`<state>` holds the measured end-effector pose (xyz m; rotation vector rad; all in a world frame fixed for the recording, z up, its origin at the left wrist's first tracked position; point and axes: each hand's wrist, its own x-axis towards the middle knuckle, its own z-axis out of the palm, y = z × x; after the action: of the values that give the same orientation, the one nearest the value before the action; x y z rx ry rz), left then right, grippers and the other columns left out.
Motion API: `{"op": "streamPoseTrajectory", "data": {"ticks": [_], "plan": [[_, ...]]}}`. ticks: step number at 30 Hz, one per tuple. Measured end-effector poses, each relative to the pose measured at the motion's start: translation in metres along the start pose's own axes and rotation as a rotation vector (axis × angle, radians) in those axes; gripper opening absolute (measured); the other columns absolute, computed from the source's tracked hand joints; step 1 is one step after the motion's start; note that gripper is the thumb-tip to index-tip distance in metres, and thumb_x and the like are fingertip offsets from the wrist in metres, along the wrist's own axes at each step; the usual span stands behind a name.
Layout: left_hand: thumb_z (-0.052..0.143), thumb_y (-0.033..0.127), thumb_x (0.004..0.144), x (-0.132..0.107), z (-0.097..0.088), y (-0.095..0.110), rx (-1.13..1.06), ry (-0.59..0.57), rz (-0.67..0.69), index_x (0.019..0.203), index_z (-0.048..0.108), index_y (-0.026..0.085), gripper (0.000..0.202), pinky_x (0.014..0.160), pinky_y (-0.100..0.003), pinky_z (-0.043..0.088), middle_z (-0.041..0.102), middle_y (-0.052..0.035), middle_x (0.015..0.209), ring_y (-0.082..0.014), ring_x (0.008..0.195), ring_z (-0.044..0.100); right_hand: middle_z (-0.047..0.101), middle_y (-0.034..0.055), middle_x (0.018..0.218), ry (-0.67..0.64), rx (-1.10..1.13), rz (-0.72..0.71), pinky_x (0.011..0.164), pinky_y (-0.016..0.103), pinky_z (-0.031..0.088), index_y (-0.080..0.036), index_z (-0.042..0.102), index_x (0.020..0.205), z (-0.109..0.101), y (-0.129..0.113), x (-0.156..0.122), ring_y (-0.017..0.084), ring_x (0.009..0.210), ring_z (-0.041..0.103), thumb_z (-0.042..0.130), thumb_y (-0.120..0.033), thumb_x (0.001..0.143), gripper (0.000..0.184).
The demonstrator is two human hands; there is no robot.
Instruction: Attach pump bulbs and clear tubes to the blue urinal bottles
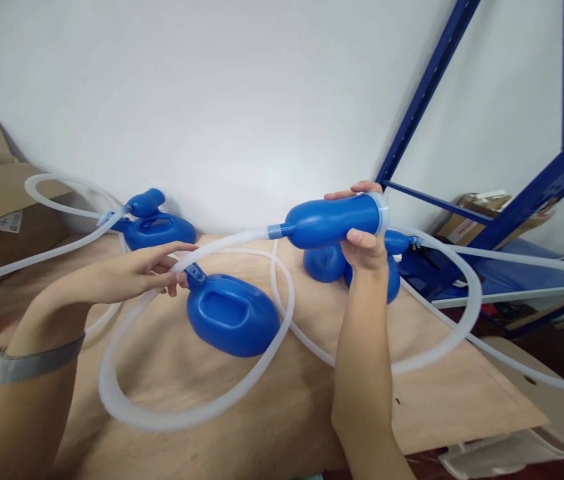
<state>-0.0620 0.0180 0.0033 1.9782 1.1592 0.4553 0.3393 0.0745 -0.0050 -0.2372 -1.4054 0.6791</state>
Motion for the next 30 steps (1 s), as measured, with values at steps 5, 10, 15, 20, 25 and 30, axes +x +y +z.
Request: {"op": "streamPoseTrajectory", "data": {"ticks": [5, 10, 15, 20, 25, 30], "plan": [[0.082, 0.043, 0.087, 0.017, 0.004, -0.017, -0.313, -0.188, 0.033, 0.142, 0.05, 0.025, 0.067, 0.085, -0.037, 0.062, 0.078, -0.0045, 0.097, -0.0222, 0.089, 0.076, 0.08, -0.0035, 0.099, 0.071, 0.072, 0.035, 0.083, 0.057, 0.064, -0.043, 0.063, 0.104, 0.002, 0.0, -0.001, 0.034, 0.092, 0.075, 0.091, -0.054, 0.05, 0.062], [0.093, 0.036, 0.075, 0.019, 0.004, -0.017, -0.364, -0.182, 0.011, 0.118, 0.058, 0.023, 0.057, 0.084, -0.034, 0.062, 0.08, -0.0043, 0.094, -0.0227, 0.091, 0.078, 0.081, -0.0027, 0.101, 0.118, -0.073, 0.063, 0.093, 0.061, 0.061, -0.043, 0.066, 0.104, -0.008, -0.005, 0.0, 0.039, 0.107, 0.074, 0.094, -0.051, 0.049, 0.062], [0.092, 0.042, 0.075, 0.023, 0.011, -0.006, -0.354, 0.082, -0.059, 0.1, 0.062, 0.019, 0.045, 0.082, -0.035, 0.063, 0.082, -0.0062, 0.087, -0.0245, 0.087, 0.079, 0.081, -0.0051, 0.098, 0.129, -0.179, 0.049, 0.096, 0.054, 0.062, -0.043, 0.067, 0.113, -0.02, -0.003, 0.002, 0.035, 0.109, 0.074, 0.095, -0.05, 0.048, 0.071], [0.091, 0.042, 0.074, 0.028, 0.015, -0.005, -0.32, 0.316, -0.1, 0.091, 0.07, 0.016, 0.038, 0.078, -0.036, 0.062, 0.082, -0.0089, 0.085, -0.0248, 0.082, 0.078, 0.081, -0.0047, 0.107, 0.067, -0.183, 0.041, 0.101, 0.058, 0.057, -0.044, 0.059, 0.116, -0.023, 0.001, 0.002, 0.037, 0.117, 0.07, 0.096, -0.047, 0.054, 0.072], [0.085, 0.049, 0.081, 0.029, 0.013, -0.011, -0.252, 0.265, -0.07, 0.101, 0.077, 0.015, 0.04, 0.082, -0.038, 0.064, 0.082, -0.0113, 0.096, -0.0275, 0.09, 0.079, 0.08, -0.0004, 0.105, 0.083, -0.203, 0.003, 0.091, 0.051, 0.061, -0.037, 0.06, 0.106, -0.017, -0.003, 0.001, 0.033, 0.104, 0.074, 0.098, -0.05, 0.048, 0.07], [0.081, 0.048, 0.085, 0.028, 0.012, -0.012, -0.25, 0.18, -0.008, 0.12, 0.065, 0.018, 0.049, 0.082, -0.041, 0.066, 0.081, -0.0098, 0.1, -0.0277, 0.09, 0.08, 0.08, 0.0002, 0.103, 0.009, -0.221, -0.04, 0.095, 0.057, 0.061, -0.036, 0.061, 0.099, -0.003, -0.019, 0.001, 0.035, 0.103, 0.075, 0.099, -0.049, 0.048, 0.064]]}}
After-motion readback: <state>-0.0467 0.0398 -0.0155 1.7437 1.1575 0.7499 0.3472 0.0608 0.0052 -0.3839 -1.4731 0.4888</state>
